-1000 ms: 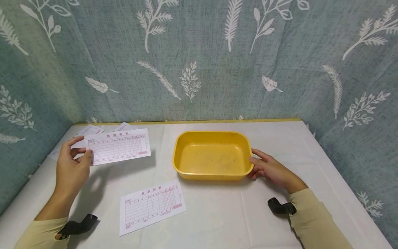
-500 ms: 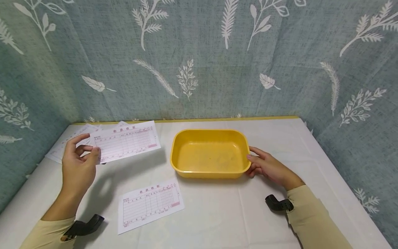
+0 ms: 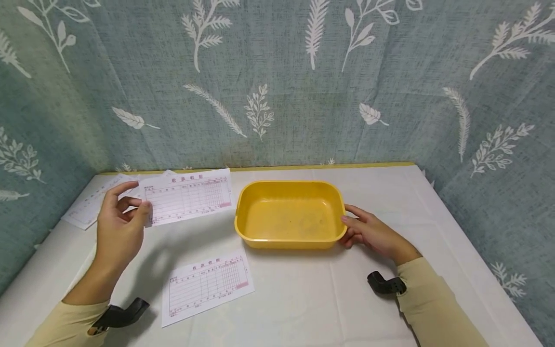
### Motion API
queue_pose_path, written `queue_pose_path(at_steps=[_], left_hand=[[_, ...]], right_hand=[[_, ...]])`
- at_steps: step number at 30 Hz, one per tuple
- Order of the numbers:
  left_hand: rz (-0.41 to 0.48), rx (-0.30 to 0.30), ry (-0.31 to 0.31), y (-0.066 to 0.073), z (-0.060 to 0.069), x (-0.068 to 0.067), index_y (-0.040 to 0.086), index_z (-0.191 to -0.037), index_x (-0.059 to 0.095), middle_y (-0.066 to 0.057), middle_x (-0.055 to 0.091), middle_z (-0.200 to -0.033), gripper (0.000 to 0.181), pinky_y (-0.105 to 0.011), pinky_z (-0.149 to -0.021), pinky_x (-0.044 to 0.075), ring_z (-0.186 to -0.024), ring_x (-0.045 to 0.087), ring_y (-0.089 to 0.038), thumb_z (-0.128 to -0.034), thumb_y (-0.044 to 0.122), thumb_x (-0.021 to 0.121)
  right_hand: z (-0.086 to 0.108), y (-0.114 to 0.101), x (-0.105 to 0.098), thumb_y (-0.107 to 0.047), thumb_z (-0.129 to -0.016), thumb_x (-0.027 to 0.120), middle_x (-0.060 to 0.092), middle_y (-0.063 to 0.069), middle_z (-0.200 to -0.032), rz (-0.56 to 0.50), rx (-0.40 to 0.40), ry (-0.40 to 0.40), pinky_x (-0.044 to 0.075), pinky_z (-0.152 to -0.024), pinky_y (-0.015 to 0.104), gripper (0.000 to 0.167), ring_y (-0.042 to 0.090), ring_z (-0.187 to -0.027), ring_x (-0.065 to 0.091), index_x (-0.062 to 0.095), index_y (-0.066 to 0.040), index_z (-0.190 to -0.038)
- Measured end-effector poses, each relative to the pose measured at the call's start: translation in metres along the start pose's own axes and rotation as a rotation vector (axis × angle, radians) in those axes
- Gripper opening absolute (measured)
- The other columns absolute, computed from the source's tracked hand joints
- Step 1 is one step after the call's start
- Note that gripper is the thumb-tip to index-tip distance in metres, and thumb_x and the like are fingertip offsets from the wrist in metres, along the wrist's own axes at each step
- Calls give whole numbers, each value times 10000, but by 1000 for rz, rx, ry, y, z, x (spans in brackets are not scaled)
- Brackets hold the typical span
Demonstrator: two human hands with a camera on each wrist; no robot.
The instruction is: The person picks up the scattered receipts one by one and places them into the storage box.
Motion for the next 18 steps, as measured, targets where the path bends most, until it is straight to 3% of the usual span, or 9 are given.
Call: queue_pose_path(at_steps=[6,18], left_hand=[[-40,32,-84,9,2,18,124,-1415,464,-20,557,-903,468,-204,-489,402,-557,500,-93,-976,13,579],[58,20,-153,19,3,47,173,-1414,467,-82,568,-924,458,-227,-467,359,-505,424,-79,-987,50,578]], right_hand=[[-2,1,-1,-305,-1090,404,700,9,-931,4,-5,-4,587,-765,280,677,113,-811,673,68,6,-1588],[-2,0,-1,-322,-1090,401,695,16,-945,10,8,-6,586,-771,278,686,119,-814,670,57,-10,-1594]])
Point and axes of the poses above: each hand's wrist, its own z-axis away from the middle knuckle, its own x-axis out of the palm, y = z × x, the point moved 10 cm from there along -z, towards the middle knuckle
